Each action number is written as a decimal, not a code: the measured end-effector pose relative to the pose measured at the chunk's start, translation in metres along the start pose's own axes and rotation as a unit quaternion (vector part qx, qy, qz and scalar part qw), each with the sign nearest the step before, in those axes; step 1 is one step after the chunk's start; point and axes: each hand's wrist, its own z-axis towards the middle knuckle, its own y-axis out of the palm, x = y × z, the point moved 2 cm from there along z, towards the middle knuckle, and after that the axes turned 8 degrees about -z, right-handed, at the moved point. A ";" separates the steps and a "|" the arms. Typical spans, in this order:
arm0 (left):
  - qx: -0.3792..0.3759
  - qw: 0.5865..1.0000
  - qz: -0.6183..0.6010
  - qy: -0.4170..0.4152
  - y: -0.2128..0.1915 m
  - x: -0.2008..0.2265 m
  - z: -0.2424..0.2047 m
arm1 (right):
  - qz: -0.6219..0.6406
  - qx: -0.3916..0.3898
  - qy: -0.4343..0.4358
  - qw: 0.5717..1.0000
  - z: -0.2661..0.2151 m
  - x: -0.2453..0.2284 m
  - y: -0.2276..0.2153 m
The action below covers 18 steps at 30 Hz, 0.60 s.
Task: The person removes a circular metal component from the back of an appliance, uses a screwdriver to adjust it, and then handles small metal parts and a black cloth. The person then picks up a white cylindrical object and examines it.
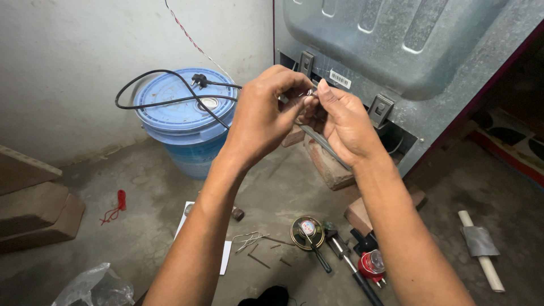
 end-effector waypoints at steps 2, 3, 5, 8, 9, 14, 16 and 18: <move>-0.002 1.000 0.001 -0.004 0.000 -0.001 0.000 | 0.003 0.000 -0.002 1.000 0.000 -0.001 0.000; -0.003 1.000 0.002 -0.006 0.000 -0.001 0.000 | 0.005 -0.004 -0.005 1.000 0.000 -0.001 -0.001; -0.003 1.000 0.003 -0.005 0.000 -0.001 0.000 | 0.007 -0.011 -0.011 1.000 0.000 -0.003 -0.001; -0.001 1.000 0.000 -0.007 0.000 -0.002 0.000 | -0.003 0.007 -0.006 1.000 -0.001 -0.004 -0.001; -0.001 1.000 -0.001 -0.014 0.000 -0.002 0.000 | -0.015 0.007 -0.006 1.000 -0.002 -0.005 -0.001; -0.003 1.000 -0.018 -0.021 0.000 -0.002 0.000 | -0.031 -0.006 -0.008 0.999 -0.004 -0.006 0.001; 0.000 1.000 -0.019 -0.015 -0.001 -0.003 -0.001 | -0.016 -0.011 -0.019 1.000 -0.003 -0.006 0.001; 0.005 1.000 -0.016 -0.016 -0.001 -0.004 -0.001 | -0.009 -0.013 -0.027 1.000 -0.003 -0.007 0.001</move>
